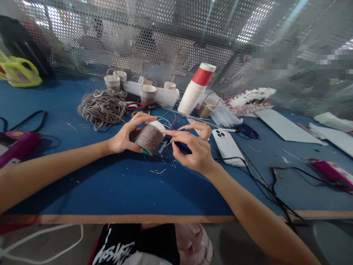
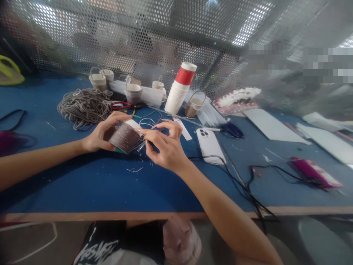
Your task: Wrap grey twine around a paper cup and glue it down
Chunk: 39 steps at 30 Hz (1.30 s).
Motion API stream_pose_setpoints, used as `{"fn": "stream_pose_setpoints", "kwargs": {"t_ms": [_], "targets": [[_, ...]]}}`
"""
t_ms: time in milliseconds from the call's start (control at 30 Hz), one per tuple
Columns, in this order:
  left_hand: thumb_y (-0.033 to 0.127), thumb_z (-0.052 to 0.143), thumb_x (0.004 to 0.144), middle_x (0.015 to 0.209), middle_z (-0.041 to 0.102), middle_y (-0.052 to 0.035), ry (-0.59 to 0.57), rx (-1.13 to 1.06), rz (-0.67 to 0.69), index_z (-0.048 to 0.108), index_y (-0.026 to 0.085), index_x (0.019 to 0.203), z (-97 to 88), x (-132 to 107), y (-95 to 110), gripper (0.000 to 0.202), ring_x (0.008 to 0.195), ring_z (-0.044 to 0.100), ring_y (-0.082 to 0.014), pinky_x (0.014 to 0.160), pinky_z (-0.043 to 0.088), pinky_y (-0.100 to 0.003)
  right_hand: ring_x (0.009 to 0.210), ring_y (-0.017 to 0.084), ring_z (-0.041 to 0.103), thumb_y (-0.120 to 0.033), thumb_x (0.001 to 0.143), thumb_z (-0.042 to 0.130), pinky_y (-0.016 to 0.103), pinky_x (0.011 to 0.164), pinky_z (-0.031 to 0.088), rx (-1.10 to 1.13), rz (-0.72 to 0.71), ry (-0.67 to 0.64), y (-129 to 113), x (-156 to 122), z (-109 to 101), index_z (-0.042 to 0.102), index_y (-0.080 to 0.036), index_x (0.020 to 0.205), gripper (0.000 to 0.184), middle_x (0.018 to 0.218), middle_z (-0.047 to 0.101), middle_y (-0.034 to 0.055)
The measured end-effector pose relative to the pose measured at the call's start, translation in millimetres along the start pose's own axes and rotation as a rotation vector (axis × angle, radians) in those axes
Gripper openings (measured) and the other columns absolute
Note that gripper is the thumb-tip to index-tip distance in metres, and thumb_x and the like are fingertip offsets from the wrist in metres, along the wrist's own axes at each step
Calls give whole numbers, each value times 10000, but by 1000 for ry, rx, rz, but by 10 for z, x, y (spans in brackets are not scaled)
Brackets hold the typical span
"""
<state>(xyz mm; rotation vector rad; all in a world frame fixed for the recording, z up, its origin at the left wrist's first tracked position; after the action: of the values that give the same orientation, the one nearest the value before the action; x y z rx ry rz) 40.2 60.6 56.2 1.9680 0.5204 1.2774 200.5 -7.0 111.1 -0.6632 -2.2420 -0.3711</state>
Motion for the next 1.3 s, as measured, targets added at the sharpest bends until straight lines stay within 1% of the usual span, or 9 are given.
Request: {"fn": "stream_pose_setpoints", "kwargs": {"t_ms": [233,367,467,567,633,800,967,1100,1300], "targets": [[521,900,526,1292,536,-92,2,-23,-36,615,316,1350,-63,6,-86,897,1260,513,-349,1071,457,-565,991,273,664,-146,730,629,508,983,408,-47,-64,9,11,-48,-31,594,-300,1031,340,1029,787,-30],[508,909,512,1329,544,-81,-4,-71,-42,621,333,1341,-77,22,-109,894,1307,495,-366,1148,370,-596,919,274,629,-240,724,607,494,878,416,-32,-103,67,17,-57,-123,536,-268,1113,396,981,710,34],[515,895,523,1334,563,-76,-7,-107,-58,633,339,1324,-72,34,-115,861,1288,523,-357,1140,388,-578,1011,307,609,-295,729,560,514,851,424,62,-64,69,60,-23,-154,425,-253,1188,480,1147,636,102],[518,888,524,1346,572,-74,-45,-162,-88,643,332,1307,-19,40,-127,841,1230,579,-343,1069,465,-532,1222,344,526,-305,770,524,572,941,405,151,-77,-21,4,13,-70,350,-273,1195,461,1388,547,124],[536,892,508,1352,575,-75,-64,-187,-100,652,323,1294,10,40,-133,849,1211,594,-344,1036,487,-513,1318,352,451,-329,813,505,593,1008,369,157,-100,-99,-64,21,13,358,-274,1199,416,1419,538,114],[559,875,507,1316,605,-73,-46,-241,-122,661,316,1273,20,45,-146,832,1130,636,-332,973,518,-500,1330,325,465,-391,846,502,539,1056,338,159,-69,-200,-107,14,113,432,-282,1296,467,1062,641,58],[491,846,555,1274,628,-78,-55,-304,-153,669,293,1254,50,41,-158,748,1111,650,-330,967,522,-518,1188,299,578,-321,851,505,481,988,356,122,-97,-115,-126,27,-5,487,-259,1342,495,744,576,-5],[486,859,521,1245,641,-73,-32,-322,-171,682,277,1233,40,35,-180,762,1094,654,-320,969,519,-511,1008,259,628,-274,843,530,459,930,363,47,-191,-35,-200,3,-102,573,-270,1252,411,816,654,-4],[355,771,581,1196,689,-75,-44,-407,-190,666,264,1247,67,33,-177,680,1090,667,-339,970,527,-530,942,256,629,-287,832,516,484,908,357,66,-153,-33,-147,-28,-124,638,-289,1211,398,794,625,-2]]}}
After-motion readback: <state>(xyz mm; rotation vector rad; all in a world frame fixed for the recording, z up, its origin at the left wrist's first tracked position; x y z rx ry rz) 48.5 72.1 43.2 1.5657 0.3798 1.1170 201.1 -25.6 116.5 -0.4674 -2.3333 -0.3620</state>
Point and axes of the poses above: each hand's wrist, its own x-axis towards the middle knuckle, its own z-axis out of the palm, y = z × x, the point moved 10 cm from there along x, towards the middle knuckle
